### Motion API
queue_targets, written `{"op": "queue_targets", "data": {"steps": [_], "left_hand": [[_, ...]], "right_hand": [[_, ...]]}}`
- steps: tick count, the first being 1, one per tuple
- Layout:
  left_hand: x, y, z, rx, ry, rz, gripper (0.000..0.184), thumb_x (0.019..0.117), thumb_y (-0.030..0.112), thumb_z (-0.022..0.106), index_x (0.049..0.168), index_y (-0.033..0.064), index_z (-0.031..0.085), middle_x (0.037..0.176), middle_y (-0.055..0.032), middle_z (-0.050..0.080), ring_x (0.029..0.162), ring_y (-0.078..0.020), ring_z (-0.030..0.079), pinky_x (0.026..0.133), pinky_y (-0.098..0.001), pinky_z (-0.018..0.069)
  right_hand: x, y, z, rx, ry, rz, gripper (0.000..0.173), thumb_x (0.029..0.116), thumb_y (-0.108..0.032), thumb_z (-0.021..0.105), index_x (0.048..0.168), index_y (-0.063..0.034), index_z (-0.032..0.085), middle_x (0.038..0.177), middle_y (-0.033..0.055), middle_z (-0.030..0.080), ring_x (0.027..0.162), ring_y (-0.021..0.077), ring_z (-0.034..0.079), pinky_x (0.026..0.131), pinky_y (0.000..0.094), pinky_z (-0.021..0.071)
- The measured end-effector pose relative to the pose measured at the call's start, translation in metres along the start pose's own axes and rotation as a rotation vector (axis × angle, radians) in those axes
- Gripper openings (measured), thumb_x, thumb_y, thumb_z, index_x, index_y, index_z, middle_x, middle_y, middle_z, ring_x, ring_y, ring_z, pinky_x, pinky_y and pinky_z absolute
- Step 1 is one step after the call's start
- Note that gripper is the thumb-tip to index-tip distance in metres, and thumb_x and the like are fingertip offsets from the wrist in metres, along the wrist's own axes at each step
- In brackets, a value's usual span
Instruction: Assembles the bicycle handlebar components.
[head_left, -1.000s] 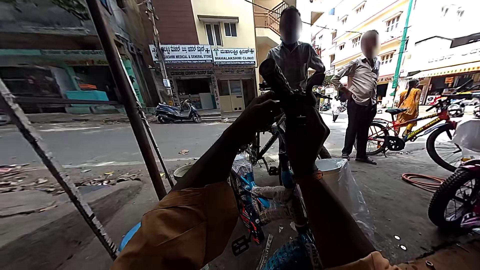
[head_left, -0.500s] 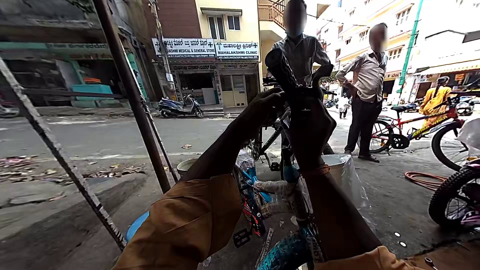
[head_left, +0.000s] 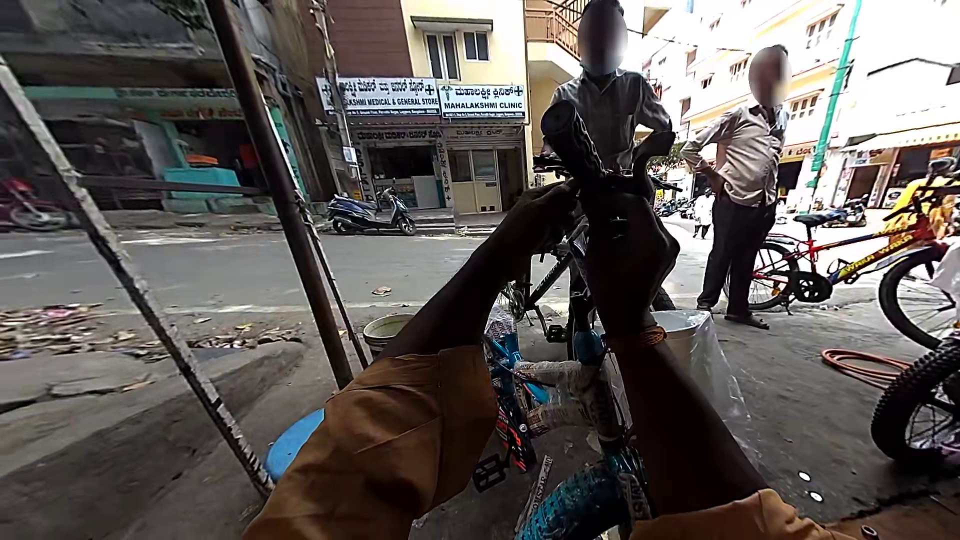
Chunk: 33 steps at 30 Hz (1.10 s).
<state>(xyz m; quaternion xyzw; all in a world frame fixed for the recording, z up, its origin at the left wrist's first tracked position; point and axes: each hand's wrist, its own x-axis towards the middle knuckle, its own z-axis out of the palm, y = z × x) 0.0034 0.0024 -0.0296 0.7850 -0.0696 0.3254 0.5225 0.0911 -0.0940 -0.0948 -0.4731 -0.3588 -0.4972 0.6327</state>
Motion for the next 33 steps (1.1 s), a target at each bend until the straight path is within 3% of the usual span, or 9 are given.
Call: {"op": "queue_targets", "data": {"steps": [5, 8, 11, 15, 19, 22, 27, 30, 33], "left_hand": [[-0.001, 0.002, 0.000, 0.024, -0.005, 0.002, 0.032, 0.1129, 0.027, 0.035, 0.099, 0.0104, 0.059, 0.067, 0.0037, 0.050, 0.052, -0.0039, 0.044, 0.048, -0.0165, 0.0377], [0.002, 0.000, 0.000, -0.021, 0.140, 0.020, 0.030, 0.1118, 0.022, 0.034, 0.092, 0.0118, 0.054, 0.064, 0.0045, 0.048, 0.050, -0.0040, 0.042, 0.046, -0.0171, 0.0360], [-0.008, -0.002, 0.001, -0.053, 0.276, 0.033, 0.030, 0.1127, 0.028, 0.038, 0.100, 0.0099, 0.058, 0.066, 0.0050, 0.048, 0.049, -0.0036, 0.041, 0.045, -0.0167, 0.0362], [-0.053, -0.010, 0.012, 0.184, 0.162, 0.208, 0.022, 0.1097, 0.024, 0.048, 0.108, 0.0073, 0.062, 0.074, 0.0027, 0.052, 0.055, -0.0055, 0.043, 0.049, -0.0191, 0.0364], [-0.090, -0.019, 0.039, 0.465, 0.219, 0.344, 0.014, 0.1019, 0.017, 0.064, 0.111, 0.0075, 0.068, 0.081, 0.0008, 0.066, 0.066, -0.0064, 0.061, 0.060, -0.0232, 0.0532], [-0.106, -0.035, 0.054, 0.572, 0.306, 0.393, 0.015, 0.0985, 0.020, 0.070, 0.110, 0.0094, 0.069, 0.071, 0.0031, 0.063, 0.054, -0.0054, 0.055, 0.049, -0.0231, 0.0492], [-0.132, -0.059, 0.064, 0.864, 0.309, 0.390, 0.015, 0.0953, 0.025, 0.070, 0.106, 0.0151, 0.072, 0.077, 0.0056, 0.068, 0.059, -0.0072, 0.060, 0.053, -0.0336, 0.0517], [-0.150, -0.068, 0.060, 0.855, 0.189, 0.338, 0.013, 0.0912, 0.025, 0.073, 0.101, 0.0167, 0.074, 0.071, 0.0076, 0.063, 0.054, -0.0045, 0.051, 0.049, -0.0273, 0.0447], [-0.168, -0.074, 0.057, 0.597, 0.111, 0.277, 0.019, 0.0947, 0.018, 0.073, 0.112, 0.0110, 0.074, 0.067, 0.0067, 0.057, 0.050, -0.0018, 0.046, 0.044, -0.0185, 0.0391]], "right_hand": [[0.002, 0.000, 0.000, 0.015, 0.001, -0.001, 0.013, 0.0976, -0.024, 0.069, 0.099, -0.0140, 0.076, 0.091, 0.0008, 0.075, 0.071, 0.0101, 0.069, 0.059, 0.0320, 0.0564], [0.002, 0.002, -0.001, -0.007, 0.000, -0.033, 0.014, 0.0967, -0.025, 0.069, 0.099, -0.0136, 0.077, 0.092, 0.0014, 0.076, 0.072, 0.0117, 0.071, 0.060, 0.0347, 0.0567], [-0.003, 0.002, -0.010, 0.034, -0.040, -0.027, 0.015, 0.0944, -0.023, 0.071, 0.099, -0.0103, 0.076, 0.088, 0.0015, 0.074, 0.072, 0.0096, 0.069, 0.062, 0.0324, 0.0570], [-0.017, -0.007, -0.039, 0.581, -0.241, 0.362, 0.012, 0.0967, -0.011, 0.070, 0.104, -0.0019, 0.067, 0.086, 0.0049, 0.070, 0.073, 0.0121, 0.069, 0.066, 0.0293, 0.0617], [-0.033, -0.021, -0.069, 1.071, -0.372, 0.858, 0.014, 0.1028, -0.012, 0.061, 0.114, -0.0022, 0.063, 0.102, 0.0120, 0.071, 0.090, 0.0195, 0.071, 0.084, 0.0371, 0.0621], [-0.044, -0.033, -0.092, 1.075, -0.412, 0.972, 0.016, 0.1065, -0.023, 0.057, 0.117, -0.0118, 0.063, 0.104, 0.0043, 0.068, 0.091, 0.0124, 0.070, 0.086, 0.0310, 0.0605], [-0.063, -0.027, -0.100, 1.010, -0.413, 1.076, 0.012, 0.1012, -0.010, 0.063, 0.112, -0.0046, 0.063, 0.097, 0.0106, 0.071, 0.082, 0.0168, 0.072, 0.079, 0.0346, 0.0625], [-0.080, -0.015, -0.114, 0.921, -0.525, 1.092, 0.013, 0.0998, -0.007, 0.065, 0.111, -0.0007, 0.067, 0.094, 0.0143, 0.072, 0.077, 0.0185, 0.072, 0.075, 0.0351, 0.0632], [-0.092, -0.006, -0.130, 0.909, -0.641, 1.088, 0.012, 0.0989, -0.005, 0.065, 0.109, 0.0010, 0.069, 0.093, 0.0149, 0.071, 0.075, 0.0177, 0.070, 0.073, 0.0324, 0.0621]]}}
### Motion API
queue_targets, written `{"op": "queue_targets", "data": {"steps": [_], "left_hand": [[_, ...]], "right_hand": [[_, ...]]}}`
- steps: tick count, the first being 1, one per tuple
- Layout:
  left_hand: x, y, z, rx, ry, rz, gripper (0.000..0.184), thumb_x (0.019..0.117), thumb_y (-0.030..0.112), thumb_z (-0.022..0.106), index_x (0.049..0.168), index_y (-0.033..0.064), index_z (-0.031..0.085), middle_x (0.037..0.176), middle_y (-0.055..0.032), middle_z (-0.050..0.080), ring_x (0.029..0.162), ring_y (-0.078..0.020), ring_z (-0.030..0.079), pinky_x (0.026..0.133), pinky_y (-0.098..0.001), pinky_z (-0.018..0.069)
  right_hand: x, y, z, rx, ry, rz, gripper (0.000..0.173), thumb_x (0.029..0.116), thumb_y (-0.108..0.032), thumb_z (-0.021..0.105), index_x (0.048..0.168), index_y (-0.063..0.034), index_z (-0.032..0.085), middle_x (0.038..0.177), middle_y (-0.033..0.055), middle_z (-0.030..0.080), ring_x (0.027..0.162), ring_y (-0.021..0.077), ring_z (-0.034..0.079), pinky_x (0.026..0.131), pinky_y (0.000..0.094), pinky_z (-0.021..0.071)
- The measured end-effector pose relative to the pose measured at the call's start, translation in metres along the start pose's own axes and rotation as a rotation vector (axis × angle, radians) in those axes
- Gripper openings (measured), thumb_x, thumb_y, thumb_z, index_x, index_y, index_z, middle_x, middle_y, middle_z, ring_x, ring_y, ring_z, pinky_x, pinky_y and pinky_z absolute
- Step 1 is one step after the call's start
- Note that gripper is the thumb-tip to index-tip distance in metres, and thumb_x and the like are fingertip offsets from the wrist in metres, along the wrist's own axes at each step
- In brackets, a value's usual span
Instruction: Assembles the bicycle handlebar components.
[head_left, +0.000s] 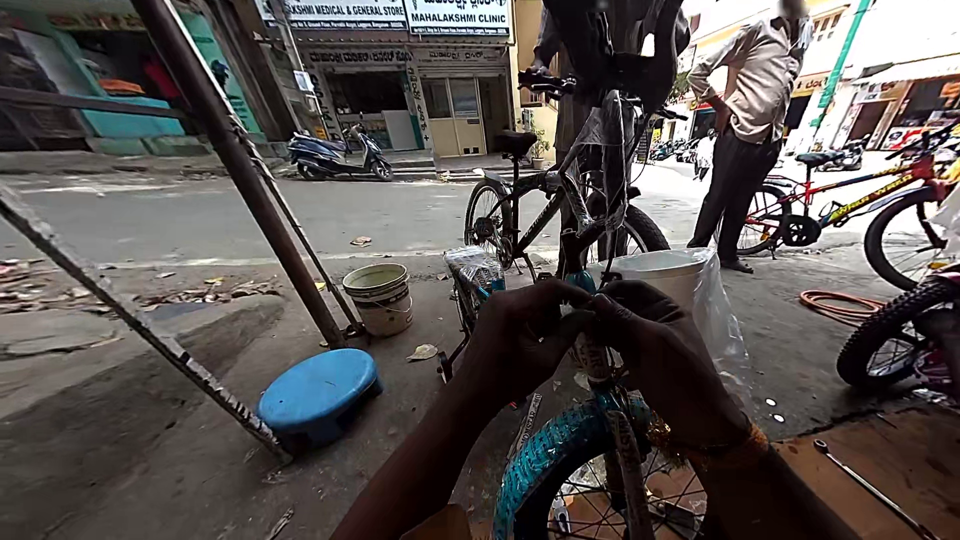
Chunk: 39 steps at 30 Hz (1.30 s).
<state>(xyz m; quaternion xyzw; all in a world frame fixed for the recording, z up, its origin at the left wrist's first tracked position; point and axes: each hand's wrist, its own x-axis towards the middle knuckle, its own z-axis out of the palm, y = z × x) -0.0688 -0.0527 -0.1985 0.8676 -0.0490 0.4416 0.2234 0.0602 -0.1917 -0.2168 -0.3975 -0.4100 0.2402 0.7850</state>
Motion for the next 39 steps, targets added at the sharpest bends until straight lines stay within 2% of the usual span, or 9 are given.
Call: {"op": "queue_targets", "data": {"steps": [2, 5, 10, 15, 19, 25, 31, 36, 39], "left_hand": [[-0.008, -0.003, 0.000, -0.052, 0.006, 0.016, 0.026, 0.0954, 0.017, 0.073, 0.121, 0.0109, 0.074, 0.073, 0.0060, 0.061, 0.052, -0.0003, 0.047, 0.046, -0.0164, 0.0403], [-0.013, -0.008, -0.003, 0.048, -0.014, 0.088, 0.024, 0.0955, 0.024, 0.073, 0.118, 0.0166, 0.078, 0.083, 0.0072, 0.066, 0.062, 0.0026, 0.055, 0.054, -0.0146, 0.0477], [-0.012, -0.012, -0.008, 0.132, 0.036, 0.222, 0.016, 0.0948, 0.025, 0.074, 0.107, 0.0187, 0.082, 0.077, 0.0063, 0.062, 0.064, 0.0007, 0.055, 0.056, -0.0174, 0.0469], [-0.013, -0.012, -0.008, 0.011, 0.126, 0.203, 0.015, 0.0933, 0.017, 0.074, 0.106, 0.0108, 0.080, 0.077, 0.0052, 0.060, 0.064, 0.0007, 0.054, 0.056, -0.0144, 0.0470], [0.018, -0.016, -0.019, -0.044, 0.338, 0.076, 0.016, 0.0953, 0.016, 0.072, 0.109, 0.0098, 0.077, 0.080, 0.0046, 0.063, 0.058, -0.0006, 0.051, 0.051, -0.0156, 0.0456], [0.129, -0.023, -0.047, -0.147, 0.419, -0.057, 0.015, 0.0988, 0.017, 0.068, 0.109, 0.0104, 0.077, 0.103, 0.0001, 0.071, 0.087, -0.0065, 0.064, 0.077, -0.0243, 0.0537], [0.157, -0.009, -0.039, -0.407, 0.323, -0.024, 0.015, 0.0996, 0.013, 0.067, 0.109, 0.0044, 0.075, 0.107, -0.0033, 0.073, 0.101, -0.0100, 0.068, 0.088, -0.0285, 0.0562], [0.156, -0.009, -0.037, -0.464, 0.345, -0.067, 0.013, 0.0983, 0.012, 0.069, 0.106, 0.0051, 0.076, 0.102, -0.0028, 0.074, 0.093, -0.0090, 0.067, 0.078, -0.0254, 0.0551], [0.158, -0.009, -0.040, -0.471, 0.327, -0.057, 0.012, 0.0974, 0.009, 0.069, 0.105, 0.0042, 0.076, 0.101, -0.0034, 0.074, 0.094, -0.0090, 0.068, 0.081, -0.0256, 0.0565]], "right_hand": [[-0.006, -0.002, -0.004, -0.048, -0.064, 0.039, 0.012, 0.0977, -0.005, 0.067, 0.109, 0.0000, 0.070, 0.091, 0.0148, 0.072, 0.075, 0.0169, 0.070, 0.072, 0.0308, 0.0616], [-0.010, -0.008, -0.008, -0.095, -0.143, 0.087, 0.014, 0.0951, -0.004, 0.069, 0.108, -0.0003, 0.072, 0.092, 0.0152, 0.072, 0.074, 0.0171, 0.069, 0.070, 0.0303, 0.0615], [-0.007, -0.010, -0.013, -0.096, -0.259, 0.142, 0.016, 0.0973, -0.012, 0.069, 0.107, -0.0001, 0.073, 0.091, 0.0142, 0.071, 0.073, 0.0150, 0.068, 0.068, 0.0288, 0.0605], [-0.003, -0.018, -0.005, -0.126, -0.268, 0.122, 0.014, 0.0970, -0.006, 0.067, 0.108, 0.0002, 0.073, 0.093, 0.0147, 0.071, 0.077, 0.0163, 0.069, 0.073, 0.0298, 0.0610], [0.015, -0.039, -0.001, -0.346, -0.164, -0.223, 0.017, 0.0953, 0.000, 0.067, 0.110, -0.0031, 0.076, 0.099, 0.0103, 0.075, 0.084, 0.0167, 0.071, 0.079, 0.0298, 0.0615], [0.087, -0.067, 0.020, -0.462, 0.158, -0.774, 0.013, 0.0917, 0.002, 0.071, 0.104, 0.0002, 0.072, 0.095, 0.0072, 0.074, 0.082, 0.0138, 0.073, 0.076, 0.0305, 0.0643], [0.119, -0.059, 0.052, -0.168, 0.287, -0.849, 0.013, 0.0914, 0.000, 0.072, 0.104, 0.0018, 0.069, 0.088, 0.0080, 0.073, 0.075, 0.0168, 0.073, 0.070, 0.0349, 0.0652], [0.129, -0.048, 0.070, -0.152, 0.462, -0.923, 0.011, 0.0922, -0.002, 0.073, 0.102, 0.0020, 0.069, 0.090, 0.0093, 0.073, 0.080, 0.0193, 0.074, 0.075, 0.0374, 0.0663], [0.131, -0.046, 0.080, -0.119, 0.550, -0.934, 0.011, 0.0924, -0.004, 0.073, 0.101, 0.0005, 0.069, 0.090, 0.0096, 0.073, 0.080, 0.0207, 0.074, 0.076, 0.0396, 0.0663]]}}
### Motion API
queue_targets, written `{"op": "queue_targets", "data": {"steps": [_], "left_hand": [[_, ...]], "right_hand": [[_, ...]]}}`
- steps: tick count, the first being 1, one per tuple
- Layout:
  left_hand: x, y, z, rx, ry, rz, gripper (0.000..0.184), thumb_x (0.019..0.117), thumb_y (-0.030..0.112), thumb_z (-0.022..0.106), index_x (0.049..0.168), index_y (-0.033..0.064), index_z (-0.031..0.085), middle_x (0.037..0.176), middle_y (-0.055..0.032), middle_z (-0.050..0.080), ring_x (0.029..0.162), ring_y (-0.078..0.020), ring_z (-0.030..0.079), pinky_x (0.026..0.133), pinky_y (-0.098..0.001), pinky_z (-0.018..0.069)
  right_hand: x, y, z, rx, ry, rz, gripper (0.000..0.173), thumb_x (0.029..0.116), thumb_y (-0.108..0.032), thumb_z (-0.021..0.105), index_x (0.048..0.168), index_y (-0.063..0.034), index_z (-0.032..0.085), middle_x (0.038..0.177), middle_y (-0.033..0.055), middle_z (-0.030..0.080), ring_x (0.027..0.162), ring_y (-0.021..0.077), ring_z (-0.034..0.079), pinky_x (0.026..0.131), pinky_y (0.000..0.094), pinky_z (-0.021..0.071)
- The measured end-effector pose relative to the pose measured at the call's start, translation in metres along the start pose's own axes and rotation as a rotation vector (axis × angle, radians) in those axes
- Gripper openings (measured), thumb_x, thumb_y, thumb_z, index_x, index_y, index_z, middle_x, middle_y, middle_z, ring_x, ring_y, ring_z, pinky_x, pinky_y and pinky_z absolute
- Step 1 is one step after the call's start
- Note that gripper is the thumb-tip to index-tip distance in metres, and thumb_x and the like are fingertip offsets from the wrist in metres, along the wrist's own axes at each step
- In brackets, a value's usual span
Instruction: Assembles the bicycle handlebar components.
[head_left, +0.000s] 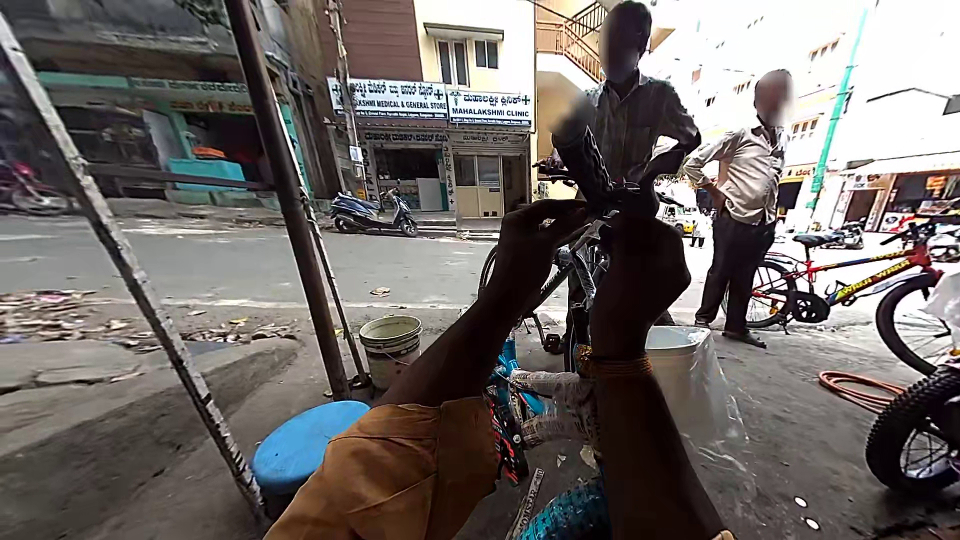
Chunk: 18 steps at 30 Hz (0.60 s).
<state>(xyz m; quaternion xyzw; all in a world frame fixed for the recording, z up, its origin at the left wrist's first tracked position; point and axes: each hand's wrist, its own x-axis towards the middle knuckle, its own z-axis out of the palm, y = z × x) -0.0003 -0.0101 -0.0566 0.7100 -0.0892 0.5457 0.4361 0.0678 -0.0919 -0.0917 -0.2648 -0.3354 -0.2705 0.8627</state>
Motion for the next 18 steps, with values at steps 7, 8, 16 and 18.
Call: {"op": "queue_targets", "data": {"steps": [7, 8, 16, 18], "left_hand": [[0.006, -0.001, -0.010, 0.061, -0.088, 0.034, 0.013, 0.0965, 0.011, 0.071, 0.105, 0.0041, 0.077, 0.101, -0.0041, 0.075, 0.093, -0.0096, 0.069, 0.081, -0.0271, 0.0568], [0.007, 0.000, -0.010, 0.077, -0.098, 0.047, 0.013, 0.0964, 0.012, 0.071, 0.105, 0.0044, 0.077, 0.101, -0.0037, 0.075, 0.094, -0.0096, 0.069, 0.084, -0.0278, 0.0572], [0.004, -0.006, -0.006, -0.013, -0.088, 0.021, 0.014, 0.0972, 0.011, 0.070, 0.106, 0.0024, 0.076, 0.102, -0.0054, 0.075, 0.091, -0.0093, 0.068, 0.081, -0.0268, 0.0568], [0.006, -0.007, -0.005, -0.111, -0.038, -0.060, 0.014, 0.0985, 0.010, 0.068, 0.107, 0.0017, 0.075, 0.096, -0.0031, 0.073, 0.078, -0.0050, 0.064, 0.069, -0.0207, 0.0527]], "right_hand": [[-0.006, 0.008, 0.007, -0.031, 0.029, -0.082, 0.012, 0.0936, -0.006, 0.073, 0.101, 0.0009, 0.067, 0.088, 0.0077, 0.071, 0.078, 0.0170, 0.072, 0.073, 0.0364, 0.0645], [-0.004, 0.009, 0.006, -0.038, 0.023, -0.104, 0.010, 0.0939, -0.005, 0.072, 0.100, 0.0008, 0.068, 0.088, 0.0076, 0.071, 0.078, 0.0170, 0.072, 0.073, 0.0363, 0.0646], [-0.011, 0.011, -0.004, -0.275, -0.053, -0.159, 0.015, 0.0958, -0.007, 0.070, 0.109, -0.0009, 0.074, 0.097, 0.0068, 0.072, 0.083, 0.0077, 0.070, 0.075, 0.0231, 0.0603], [-0.011, 0.010, -0.007, -0.310, -0.099, -0.169, 0.018, 0.0968, -0.005, 0.068, 0.113, -0.0004, 0.074, 0.103, 0.0088, 0.072, 0.088, 0.0084, 0.070, 0.078, 0.0222, 0.0601]]}}
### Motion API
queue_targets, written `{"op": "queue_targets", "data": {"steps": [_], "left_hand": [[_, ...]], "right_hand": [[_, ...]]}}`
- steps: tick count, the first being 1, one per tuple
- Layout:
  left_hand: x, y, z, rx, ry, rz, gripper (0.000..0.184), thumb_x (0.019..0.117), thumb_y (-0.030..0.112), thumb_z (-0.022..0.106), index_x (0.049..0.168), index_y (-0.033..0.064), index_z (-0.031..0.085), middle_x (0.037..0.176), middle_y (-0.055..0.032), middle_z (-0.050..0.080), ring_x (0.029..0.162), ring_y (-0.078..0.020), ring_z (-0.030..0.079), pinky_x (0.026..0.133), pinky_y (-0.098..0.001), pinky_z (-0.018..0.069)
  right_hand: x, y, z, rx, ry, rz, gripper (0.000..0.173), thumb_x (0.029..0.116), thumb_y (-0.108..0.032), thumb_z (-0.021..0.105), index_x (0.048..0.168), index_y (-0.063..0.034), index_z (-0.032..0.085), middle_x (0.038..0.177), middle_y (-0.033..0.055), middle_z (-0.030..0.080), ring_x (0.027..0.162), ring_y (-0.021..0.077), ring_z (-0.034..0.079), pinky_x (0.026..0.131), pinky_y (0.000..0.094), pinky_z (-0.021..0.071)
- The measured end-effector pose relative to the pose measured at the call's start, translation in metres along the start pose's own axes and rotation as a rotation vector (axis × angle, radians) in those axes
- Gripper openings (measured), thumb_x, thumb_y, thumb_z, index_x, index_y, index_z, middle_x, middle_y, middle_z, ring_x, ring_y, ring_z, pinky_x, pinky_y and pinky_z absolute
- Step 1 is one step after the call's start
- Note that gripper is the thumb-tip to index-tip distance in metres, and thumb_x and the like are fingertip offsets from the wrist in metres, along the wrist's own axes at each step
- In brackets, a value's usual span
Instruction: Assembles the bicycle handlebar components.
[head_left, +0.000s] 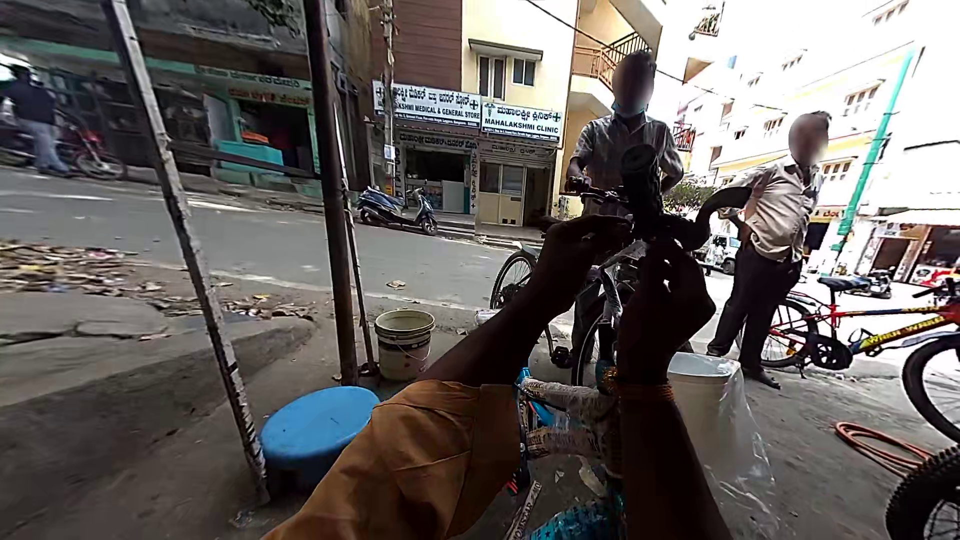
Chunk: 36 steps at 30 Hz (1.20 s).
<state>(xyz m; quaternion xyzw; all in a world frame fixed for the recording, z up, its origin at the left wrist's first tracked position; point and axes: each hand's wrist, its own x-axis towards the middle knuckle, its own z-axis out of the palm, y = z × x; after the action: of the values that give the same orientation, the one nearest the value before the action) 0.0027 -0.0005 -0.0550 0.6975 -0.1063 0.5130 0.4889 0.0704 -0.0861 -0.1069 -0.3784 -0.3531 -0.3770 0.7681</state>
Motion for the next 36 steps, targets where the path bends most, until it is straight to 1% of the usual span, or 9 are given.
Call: {"op": "queue_targets", "data": {"steps": [4, 9, 12, 16, 21, 25, 30, 33, 36], "left_hand": [[0.005, -0.005, 0.002, -0.108, 0.009, -0.080, 0.020, 0.1004, 0.014, 0.066, 0.114, 0.0004, 0.072, 0.091, -0.0031, 0.069, 0.063, -0.0036, 0.052, 0.056, -0.0181, 0.0447], [0.000, 0.000, 0.007, -0.178, -0.029, -0.146, 0.016, 0.1015, 0.011, 0.063, 0.110, 0.0002, 0.072, 0.089, -0.0038, 0.067, 0.061, -0.0043, 0.051, 0.054, -0.0180, 0.0429], [0.000, 0.000, 0.008, -0.174, -0.023, -0.170, 0.017, 0.1008, 0.013, 0.065, 0.110, 0.0006, 0.073, 0.088, -0.0042, 0.068, 0.061, -0.0048, 0.051, 0.054, -0.0187, 0.0423], [0.002, 0.000, 0.004, -0.184, -0.058, -0.190, 0.017, 0.1007, 0.014, 0.065, 0.109, 0.0017, 0.073, 0.087, -0.0038, 0.067, 0.060, -0.0049, 0.051, 0.053, -0.0188, 0.0426], [0.004, -0.005, 0.003, -0.233, -0.083, -0.208, 0.018, 0.1014, 0.015, 0.064, 0.110, 0.0008, 0.072, 0.086, -0.0045, 0.066, 0.058, -0.0053, 0.052, 0.050, -0.0182, 0.0432], [0.003, -0.006, 0.005, -0.250, -0.075, -0.194, 0.019, 0.1025, 0.014, 0.063, 0.112, 0.0002, 0.072, 0.091, -0.0062, 0.069, 0.053, -0.0033, 0.047, 0.047, -0.0166, 0.0394], [0.010, -0.008, 0.001, -0.225, -0.079, -0.185, 0.017, 0.0997, 0.013, 0.067, 0.108, -0.0011, 0.072, 0.085, -0.0047, 0.067, 0.054, -0.0040, 0.046, 0.047, -0.0180, 0.0385], [0.014, -0.001, -0.006, -0.171, -0.148, -0.155, 0.016, 0.1005, 0.013, 0.066, 0.103, -0.0010, 0.072, 0.082, -0.0033, 0.066, 0.062, -0.0058, 0.054, 0.056, -0.0199, 0.0466], [0.013, 0.007, -0.007, -0.130, -0.156, -0.145, 0.016, 0.1006, 0.013, 0.066, 0.099, -0.0019, 0.072, 0.076, -0.0032, 0.064, 0.055, -0.0047, 0.048, 0.049, -0.0188, 0.0407]], "right_hand": [[-0.002, -0.006, -0.005, -0.077, -0.058, 0.019, 0.020, 0.0975, -0.009, 0.067, 0.116, -0.0019, 0.073, 0.105, 0.0083, 0.072, 0.089, 0.0066, 0.069, 0.078, 0.0212, 0.0587], [-0.012, -0.012, -0.010, -0.112, -0.182, 0.139, 0.035, 0.1046, -0.023, 0.060, 0.137, -0.0094, 0.063, 0.110, 0.0065, 0.070, 0.087, 0.0089, 0.068, 0.078, 0.0293, 0.0582], [-0.012, -0.022, -0.015, -0.091, -0.234, 0.206, 0.039, 0.1051, -0.023, 0.059, 0.143, -0.0123, 0.059, 0.108, 0.0044, 0.070, 0.085, 0.0071, 0.067, 0.077, 0.0277, 0.0576], [-0.010, -0.019, -0.017, -0.046, -0.281, 0.191, 0.034, 0.1046, -0.019, 0.060, 0.137, -0.0090, 0.062, 0.097, 0.0050, 0.069, 0.075, 0.0075, 0.066, 0.068, 0.0270, 0.0575], [-0.005, -0.020, -0.032, 0.087, -0.437, 0.367, 0.039, 0.1055, -0.021, 0.059, 0.144, -0.0150, 0.060, 0.100, 0.0054, 0.074, 0.075, 0.0142, 0.072, 0.063, 0.0335, 0.0626], [0.016, -0.014, -0.045, 0.192, -0.498, 0.382, 0.037, 0.1044, -0.017, 0.058, 0.141, -0.0126, 0.062, 0.104, 0.0032, 0.072, 0.087, 0.0119, 0.070, 0.076, 0.0307, 0.0604], [0.018, -0.020, -0.050, 0.191, -0.522, 0.331, 0.030, 0.1066, -0.014, 0.053, 0.134, -0.0099, 0.065, 0.104, 0.0032, 0.072, 0.084, 0.0136, 0.072, 0.072, 0.0316, 0.0629], [0.018, -0.021, -0.050, 0.155, -0.513, 0.346, 0.030, 0.1064, -0.015, 0.054, 0.134, -0.0095, 0.065, 0.103, 0.0039, 0.073, 0.085, 0.0134, 0.072, 0.073, 0.0313, 0.0623], [0.016, -0.018, -0.050, 0.138, -0.517, 0.349, 0.031, 0.1068, -0.018, 0.052, 0.135, -0.0105, 0.064, 0.104, 0.0045, 0.073, 0.086, 0.0150, 0.072, 0.074, 0.0331, 0.0626]]}}
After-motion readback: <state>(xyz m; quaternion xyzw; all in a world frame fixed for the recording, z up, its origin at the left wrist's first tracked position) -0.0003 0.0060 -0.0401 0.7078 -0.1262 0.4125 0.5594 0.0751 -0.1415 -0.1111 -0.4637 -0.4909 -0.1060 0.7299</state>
